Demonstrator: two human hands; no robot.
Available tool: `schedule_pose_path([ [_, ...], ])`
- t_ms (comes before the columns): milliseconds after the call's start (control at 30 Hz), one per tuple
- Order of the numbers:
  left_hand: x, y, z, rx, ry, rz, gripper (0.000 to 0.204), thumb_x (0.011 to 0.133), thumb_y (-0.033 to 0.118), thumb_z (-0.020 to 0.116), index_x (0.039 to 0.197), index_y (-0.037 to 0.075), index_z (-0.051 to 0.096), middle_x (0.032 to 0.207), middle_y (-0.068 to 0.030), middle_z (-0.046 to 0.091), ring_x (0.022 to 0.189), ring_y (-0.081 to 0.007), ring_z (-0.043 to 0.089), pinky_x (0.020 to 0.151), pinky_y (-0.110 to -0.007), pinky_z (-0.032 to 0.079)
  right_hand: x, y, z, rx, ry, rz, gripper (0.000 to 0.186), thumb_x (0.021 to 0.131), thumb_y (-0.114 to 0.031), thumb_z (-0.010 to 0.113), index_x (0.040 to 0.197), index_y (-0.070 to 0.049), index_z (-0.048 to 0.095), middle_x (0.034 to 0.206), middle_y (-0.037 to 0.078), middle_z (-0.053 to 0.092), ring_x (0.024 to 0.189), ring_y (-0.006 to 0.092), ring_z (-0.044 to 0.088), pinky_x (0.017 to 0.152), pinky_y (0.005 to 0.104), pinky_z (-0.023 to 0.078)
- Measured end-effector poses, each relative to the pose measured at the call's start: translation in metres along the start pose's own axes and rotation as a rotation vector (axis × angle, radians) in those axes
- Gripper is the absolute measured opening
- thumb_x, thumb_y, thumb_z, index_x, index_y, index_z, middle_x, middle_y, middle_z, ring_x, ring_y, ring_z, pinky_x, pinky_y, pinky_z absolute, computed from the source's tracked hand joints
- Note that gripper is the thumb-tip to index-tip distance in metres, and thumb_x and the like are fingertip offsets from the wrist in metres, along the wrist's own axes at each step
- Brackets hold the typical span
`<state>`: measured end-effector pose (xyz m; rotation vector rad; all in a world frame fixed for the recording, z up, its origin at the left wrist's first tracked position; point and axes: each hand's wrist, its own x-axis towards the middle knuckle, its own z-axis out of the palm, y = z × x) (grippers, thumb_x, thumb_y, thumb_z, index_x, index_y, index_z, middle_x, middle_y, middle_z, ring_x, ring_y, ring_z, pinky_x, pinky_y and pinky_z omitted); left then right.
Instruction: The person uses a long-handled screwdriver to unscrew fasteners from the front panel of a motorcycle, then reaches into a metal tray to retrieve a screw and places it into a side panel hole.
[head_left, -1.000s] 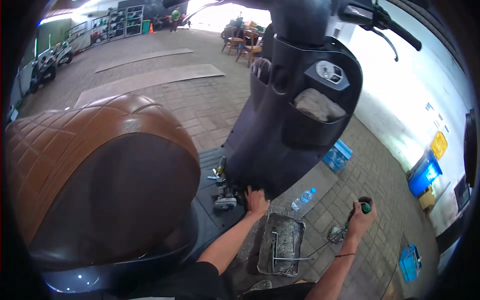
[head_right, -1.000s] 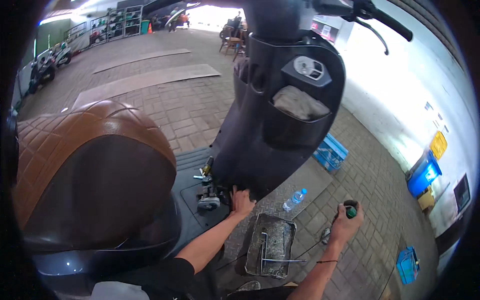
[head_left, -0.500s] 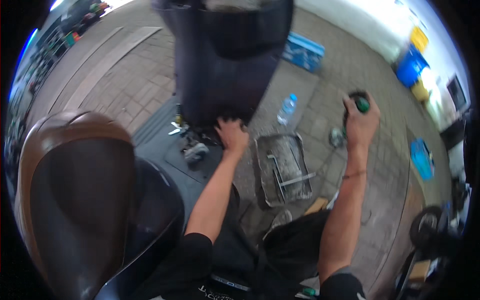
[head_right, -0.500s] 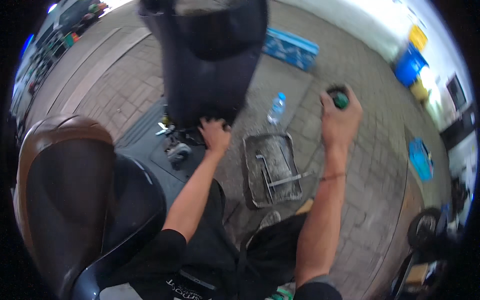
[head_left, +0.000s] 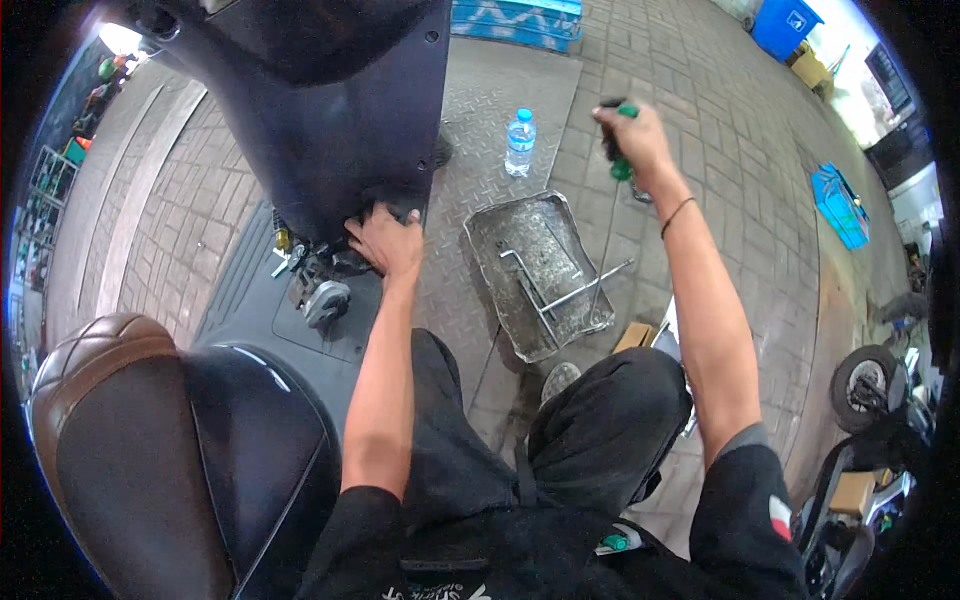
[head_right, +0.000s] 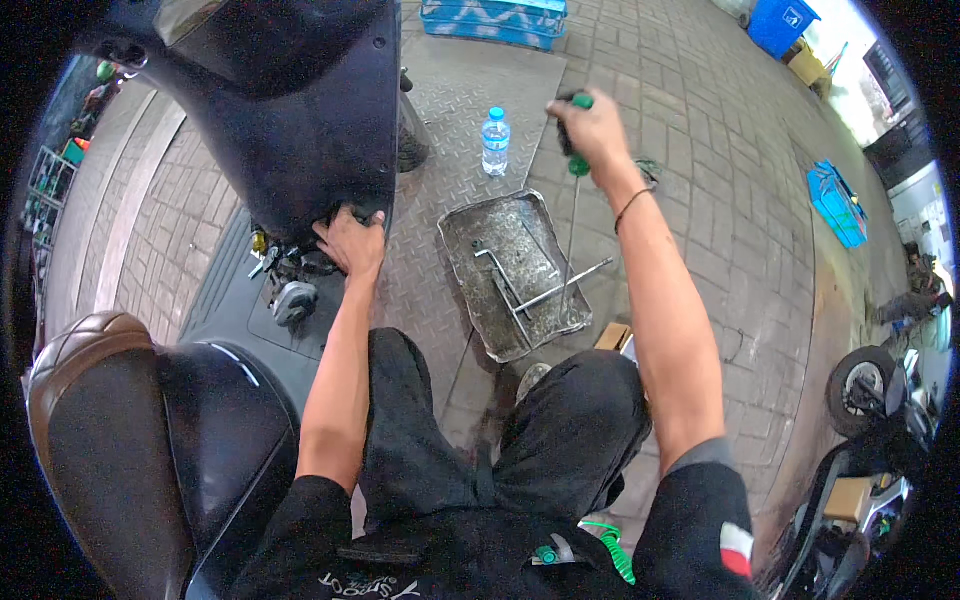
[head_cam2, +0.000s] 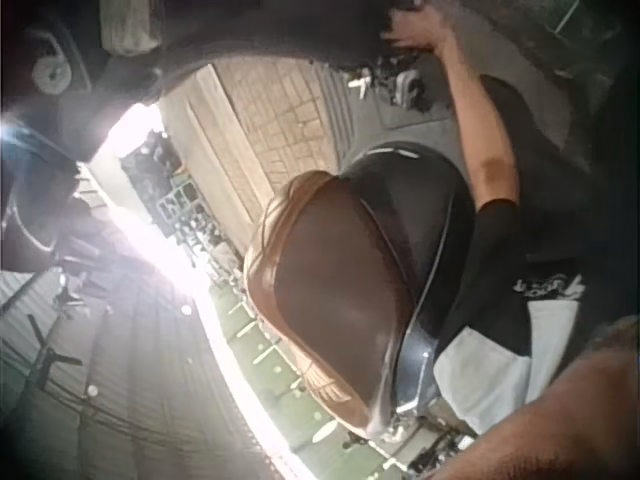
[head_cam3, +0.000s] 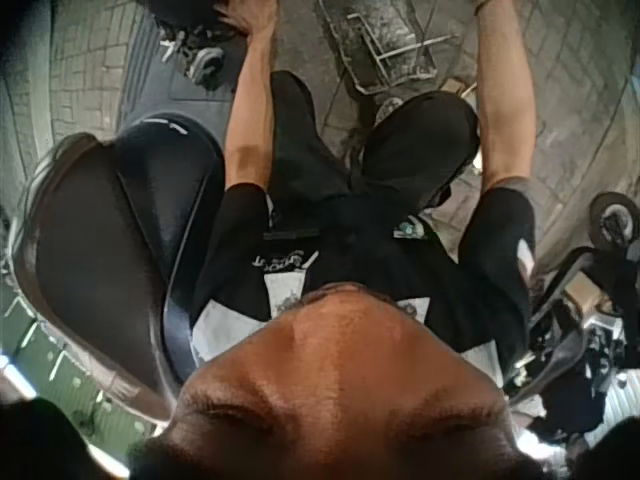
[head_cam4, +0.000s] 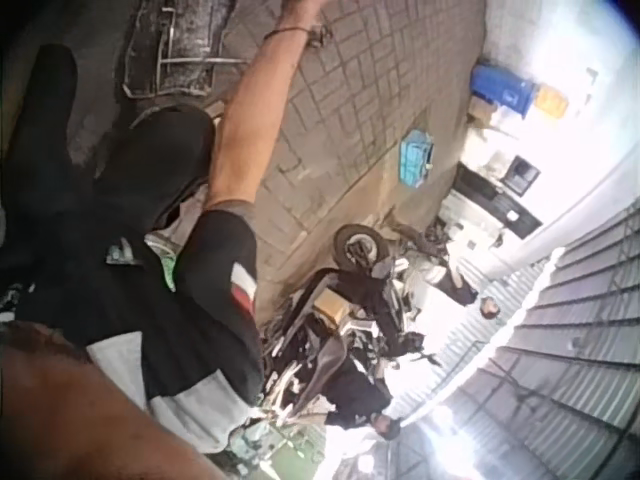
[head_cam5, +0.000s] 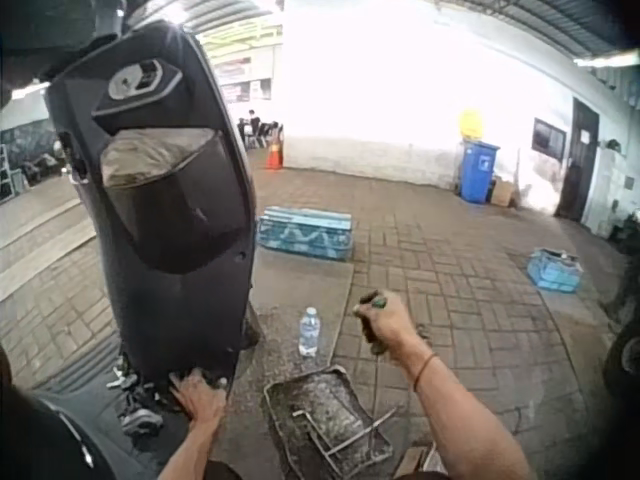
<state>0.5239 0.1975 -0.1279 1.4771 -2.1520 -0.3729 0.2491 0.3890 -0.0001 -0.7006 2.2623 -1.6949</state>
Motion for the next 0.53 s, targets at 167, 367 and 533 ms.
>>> schedule_pose_path([
  [167,0.002,-0.007,0.006,0.042,0.003,0.02,0.046,0.075,0.03,0.082,0.109,0.003,0.068,0.122,-0.02,0.064,0.127,-0.0447,0.042,0.107,-0.065,0.031,0.0,0.157,0.064,0.075,-0.245,0.263,0.026,0.085,-0.022,0.079,0.093,-0.003,0.063,0.072,0.003,0.06,0.064,0.0125,0.056,0.054,0.0323,0.045],
  [367,0.001,-0.003,0.022,0.042,0.014,-0.029,0.043,0.072,0.031,0.085,0.102,0.005,0.069,0.119,-0.018,0.064,0.128,-0.0448,0.043,0.106,-0.065,0.032,0.049,0.266,0.121,-0.203,-0.119,0.331,0.071,0.079,-0.029,0.085,0.13,0.001,0.046,0.115,0.019,0.059,0.096,0.0317,0.063,0.08,0.0449,0.053],
  [533,0.015,-0.012,0.015,0.109,0.097,-0.031,0.041,0.071,0.031,0.085,0.101,0.008,0.069,0.126,-0.018,0.062,0.134,-0.0464,0.038,0.109,-0.065,0.028,0.089,0.232,0.167,-0.397,-0.049,-0.019,0.093,0.078,-0.032,0.083,0.151,-0.008,0.03,0.145,0.022,0.041,0.135,0.045,0.041,0.111,0.0503,0.038],
])
